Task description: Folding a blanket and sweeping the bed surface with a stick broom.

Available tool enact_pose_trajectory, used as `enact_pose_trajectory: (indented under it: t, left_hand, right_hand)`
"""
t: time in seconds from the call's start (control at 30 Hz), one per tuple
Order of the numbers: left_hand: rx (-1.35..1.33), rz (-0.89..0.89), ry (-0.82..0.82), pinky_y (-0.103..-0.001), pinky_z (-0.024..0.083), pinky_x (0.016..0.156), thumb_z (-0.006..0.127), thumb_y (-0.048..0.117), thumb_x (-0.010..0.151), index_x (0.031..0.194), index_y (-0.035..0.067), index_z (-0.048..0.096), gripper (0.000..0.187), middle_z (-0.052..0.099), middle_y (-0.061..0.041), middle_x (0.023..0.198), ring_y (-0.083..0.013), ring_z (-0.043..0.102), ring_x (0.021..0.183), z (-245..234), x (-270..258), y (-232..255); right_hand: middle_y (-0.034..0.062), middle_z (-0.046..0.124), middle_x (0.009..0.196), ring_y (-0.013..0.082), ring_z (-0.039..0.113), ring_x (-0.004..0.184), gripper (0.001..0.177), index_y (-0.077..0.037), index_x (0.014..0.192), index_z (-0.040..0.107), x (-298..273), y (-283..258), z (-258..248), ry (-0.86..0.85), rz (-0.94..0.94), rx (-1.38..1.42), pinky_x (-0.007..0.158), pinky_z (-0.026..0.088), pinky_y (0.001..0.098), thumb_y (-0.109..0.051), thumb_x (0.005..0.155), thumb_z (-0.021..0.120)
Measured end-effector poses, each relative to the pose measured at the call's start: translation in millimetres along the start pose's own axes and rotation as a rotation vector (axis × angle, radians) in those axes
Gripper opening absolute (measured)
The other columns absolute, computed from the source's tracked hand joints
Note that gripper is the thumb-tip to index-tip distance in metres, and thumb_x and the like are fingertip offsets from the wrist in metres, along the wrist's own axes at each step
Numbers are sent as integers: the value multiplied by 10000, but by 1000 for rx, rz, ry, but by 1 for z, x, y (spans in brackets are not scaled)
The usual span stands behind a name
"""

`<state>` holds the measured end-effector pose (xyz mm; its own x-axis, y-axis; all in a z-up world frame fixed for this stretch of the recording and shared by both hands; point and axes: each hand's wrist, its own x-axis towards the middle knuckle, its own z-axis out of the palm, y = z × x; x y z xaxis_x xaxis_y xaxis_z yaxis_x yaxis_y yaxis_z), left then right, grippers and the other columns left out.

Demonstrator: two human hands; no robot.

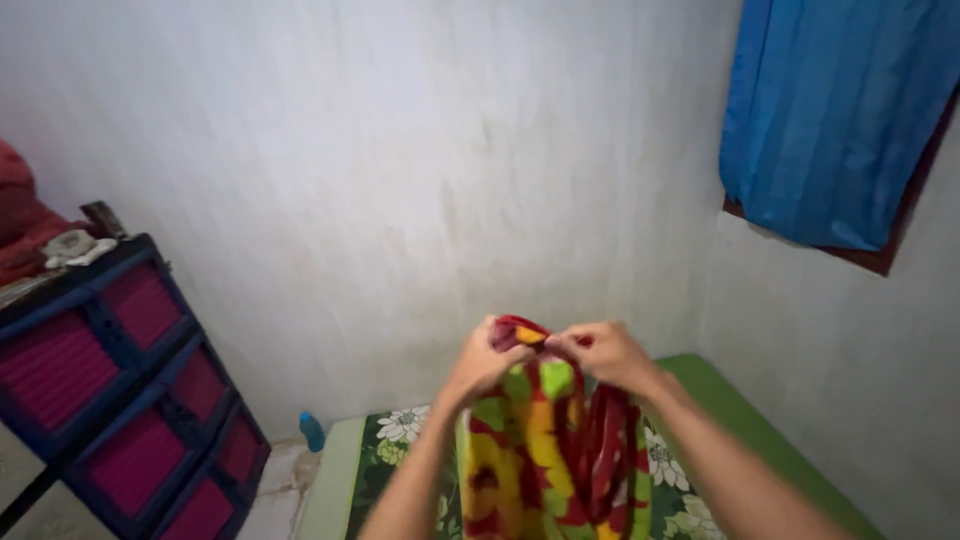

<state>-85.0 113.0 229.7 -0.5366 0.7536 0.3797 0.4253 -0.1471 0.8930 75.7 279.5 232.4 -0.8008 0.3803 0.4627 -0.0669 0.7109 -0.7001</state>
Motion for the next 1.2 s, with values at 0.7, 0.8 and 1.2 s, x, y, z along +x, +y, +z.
enact_pose_trajectory:
  t: [0.7, 0.8, 1.2]
  left_hand:
    - [1058, -490, 721, -515, 531, 986, 669, 234, 892, 1020, -98, 760, 367, 707, -350, 1036, -493, 690, 1051, -278, -68, -145]
    - [887, -508, 767, -527, 515, 948, 611, 293, 1021, 1082, -128, 742, 445, 703, -368, 1061, -507, 674, 1058, -280, -56, -167]
    - [854, -212, 22, -365, 618, 788, 777, 173, 728, 1181, 26, 761, 477, 826, -114, 948, -231, 754, 858, -299, -66, -158]
  right_hand:
    - [58, 807, 931, 240, 728, 912, 689, -239, 1003, 808, -19, 229, -150, -463, 308, -675, 804, 560, 418, -728, 536, 936]
    - [149, 791, 920, 264, 760, 857, 251, -77, 943, 786, -13, 241, -152, -381, 332, -873, 809, 600, 396, -213, 762, 679]
    - [209, 730, 885, 348, 680, 776, 222, 87, 940, 733, -11, 295, -195, 16, 674, 90, 742, 578, 533, -72, 815, 640]
